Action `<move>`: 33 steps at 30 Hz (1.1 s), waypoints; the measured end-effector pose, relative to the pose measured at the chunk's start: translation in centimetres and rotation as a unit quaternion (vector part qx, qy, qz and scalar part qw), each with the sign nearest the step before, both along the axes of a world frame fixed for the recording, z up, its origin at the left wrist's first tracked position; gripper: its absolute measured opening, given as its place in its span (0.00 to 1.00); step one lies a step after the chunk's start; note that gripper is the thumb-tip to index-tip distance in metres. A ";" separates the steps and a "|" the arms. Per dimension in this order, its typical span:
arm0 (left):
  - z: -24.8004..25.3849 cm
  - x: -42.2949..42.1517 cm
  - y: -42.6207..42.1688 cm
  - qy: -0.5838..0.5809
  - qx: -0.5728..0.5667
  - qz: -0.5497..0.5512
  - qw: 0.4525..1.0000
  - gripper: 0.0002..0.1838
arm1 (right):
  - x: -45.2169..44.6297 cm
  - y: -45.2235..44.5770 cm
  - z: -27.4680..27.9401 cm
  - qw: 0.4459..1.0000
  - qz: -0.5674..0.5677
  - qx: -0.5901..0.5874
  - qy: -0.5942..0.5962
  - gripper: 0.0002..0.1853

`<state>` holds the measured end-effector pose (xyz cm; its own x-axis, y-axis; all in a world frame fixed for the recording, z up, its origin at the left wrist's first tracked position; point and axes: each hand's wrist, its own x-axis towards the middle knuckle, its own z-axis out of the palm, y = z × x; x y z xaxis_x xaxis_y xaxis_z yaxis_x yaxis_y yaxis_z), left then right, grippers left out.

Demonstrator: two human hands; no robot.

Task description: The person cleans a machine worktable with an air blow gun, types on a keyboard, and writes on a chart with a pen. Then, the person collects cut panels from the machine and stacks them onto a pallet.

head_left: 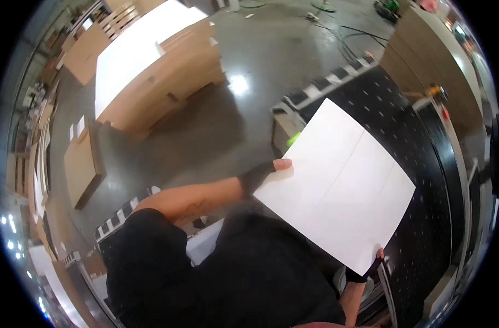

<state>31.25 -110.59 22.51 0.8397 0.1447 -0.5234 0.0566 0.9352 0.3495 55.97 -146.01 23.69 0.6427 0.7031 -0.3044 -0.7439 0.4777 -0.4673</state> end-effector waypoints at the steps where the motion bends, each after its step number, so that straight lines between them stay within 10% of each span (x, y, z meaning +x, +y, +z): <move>1: 0.0 -2.0 1.9 -0.010 0.008 0.011 1.000 0.24 | -0.4 2.1 -0.5 0.999 0.019 0.024 0.018 0.14; 10: 2.4 -17.7 18.1 -0.056 0.081 0.158 0.983 0.26 | -1.6 27.6 -2.5 0.890 0.309 0.315 0.114 0.14; 16: 6.7 -23.7 25.6 0.003 0.203 0.301 0.932 0.34 | -3.7 45.5 0.3 0.942 0.294 0.082 -0.141 0.10; 18: 8.0 -25.5 28.3 0.019 0.200 0.350 0.915 0.35 | -3.6 53.5 -0.7 0.887 0.392 0.240 -0.052 0.06; 23: 10.0 -29.5 35.7 -0.005 0.230 0.428 0.874 0.35 | -12.8 68.3 6.6 0.923 0.358 0.051 -0.128 0.11; 33: 9.9 -36.8 52.4 0.052 0.210 0.431 0.876 0.39 | -17.2 85.7 4.3 0.875 0.437 0.148 -0.146 0.09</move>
